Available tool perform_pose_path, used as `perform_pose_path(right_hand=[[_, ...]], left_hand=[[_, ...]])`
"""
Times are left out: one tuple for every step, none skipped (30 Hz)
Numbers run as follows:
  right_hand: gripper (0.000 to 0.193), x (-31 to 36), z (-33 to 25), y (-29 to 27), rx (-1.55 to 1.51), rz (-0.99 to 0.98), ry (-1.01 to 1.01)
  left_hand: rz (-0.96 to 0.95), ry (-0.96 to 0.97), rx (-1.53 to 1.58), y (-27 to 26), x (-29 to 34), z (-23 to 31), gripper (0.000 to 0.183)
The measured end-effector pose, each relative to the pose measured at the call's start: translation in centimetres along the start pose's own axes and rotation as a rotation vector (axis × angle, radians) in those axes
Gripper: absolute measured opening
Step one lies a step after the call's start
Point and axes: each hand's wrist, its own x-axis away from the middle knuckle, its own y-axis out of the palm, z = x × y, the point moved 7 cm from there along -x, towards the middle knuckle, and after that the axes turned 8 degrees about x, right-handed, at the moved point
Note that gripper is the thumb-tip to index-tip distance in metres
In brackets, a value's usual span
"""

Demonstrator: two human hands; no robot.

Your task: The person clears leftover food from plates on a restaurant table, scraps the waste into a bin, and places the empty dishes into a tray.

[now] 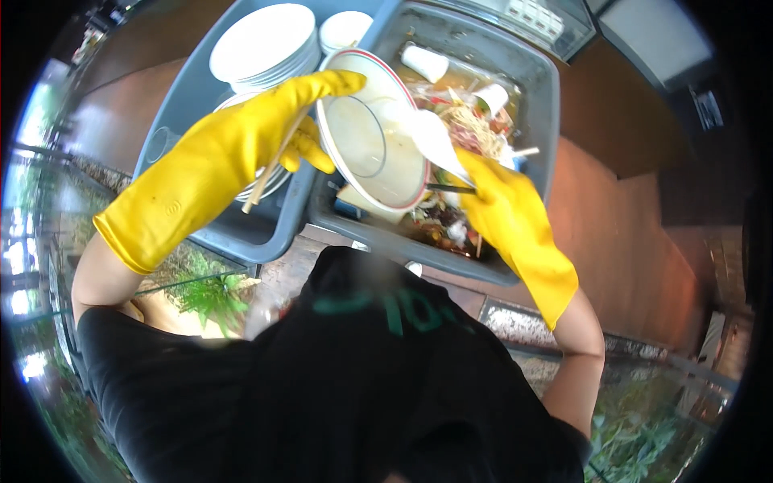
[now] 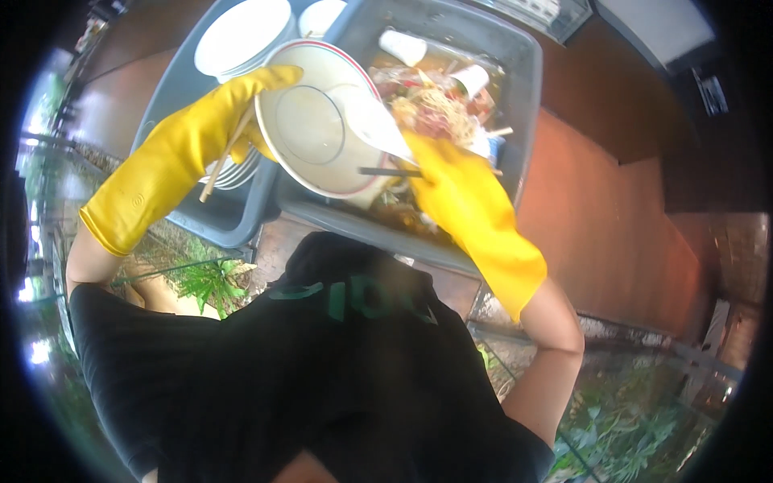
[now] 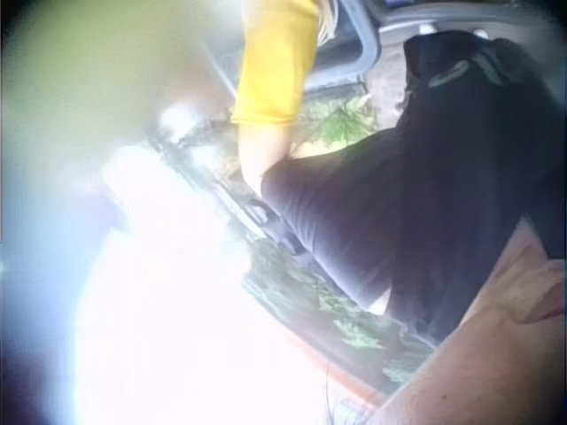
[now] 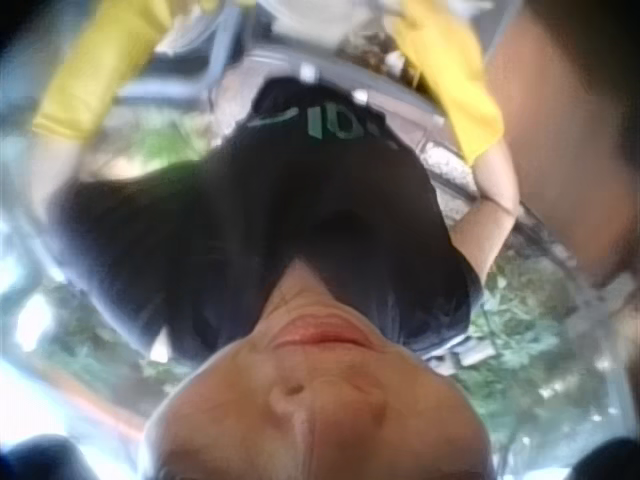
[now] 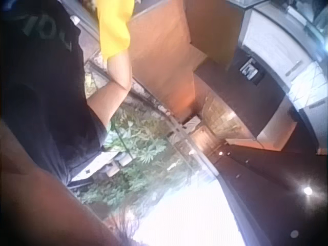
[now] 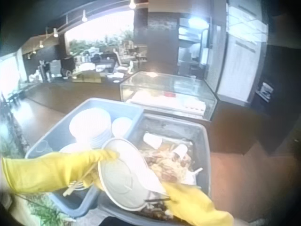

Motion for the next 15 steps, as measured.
perform_pose_path(right_hand=[[0.049, 0.4, 0.5, -0.5, 0.075, 0.113, -0.046], [0.048, 0.6, 2.1, -0.8, 0.124, 0.131, 0.032], [0.046, 0.8, 3.6, -1.3, 0.175, 0.149, 0.113], [0.05, 1.0, 5.0, -1.4, 0.145, 0.118, 0.243], [0.053, 1.2, 6.2, -1.4, 0.124, 0.08, 0.373], [0.047, 1.6, 7.4, -1.1, 0.096, 0.079, 0.465], [0.047, 1.7, 7.5, -1.0, 0.098, 0.076, 0.455], [0.043, 2.2, 8.2, -1.0, 0.013, 0.077, 0.567], [0.04, 2.6, 8.7, -0.7, -0.077, 0.077, 0.677], [0.036, 2.9, 8.5, -0.5, -0.125, 0.065, 0.729], [0.036, 2.8, 7.7, -0.8, -0.126, 0.066, 0.723], [0.036, 2.6, 6.9, -0.9, -0.224, 0.054, 0.748], [0.036, 2.6, 6.3, -0.7, -0.327, 0.038, 0.77], [0.035, 2.0, 6.1, -0.4, -0.323, 0.105, 0.662], [0.035, 2.5, 5.9, -0.3, -0.303, 0.101, 0.671]], left_hand=[[0.019, -0.034, 0.013, -0.4, 0.6, -0.3, 0.074], [0.03, -0.053, 0.076, -0.7, 1.1, -0.5, 0.07], [0.043, -0.051, 0.089, -1.5, 0.7, -1.4, 0.07], [0.041, -0.023, 0.202, -2.3, 0.4, -2.5, 0.066], [0.095, 0.003, 0.319, -3.4, 0.9, -3.4, 0.062], [0.146, 0.039, 0.432, -4.5, 1.2, -4.1, 0.057], [0.178, 0.036, 0.529, -5.7, 1.7, -4.8, 0.058], [0.153, 0.045, 0.617, -6.7, 1.8, -5.4, 0.054], [0.131, 0.056, 0.703, -7.8, 1.9, -5.9, 0.051], [0.161, 0.068, 0.761, -8.7, 2.1, -6.1, 0.05], [0.166, 0.072, 0.763, -9.4, 1.9, -6.3, 0.05], [0.223, 0.147, 0.797, -10.6, 1.4, -6.6, 0.054], [0.284, 0.222, 0.827, -12.1, 0.9, -7.0, 0.058], [0.238, 0.257, 0.916, -14.6, -0.1, -8.2, 0.058], [0.223, 0.25, 0.931, -15.2, -1.2, -8.9, 0.058]])
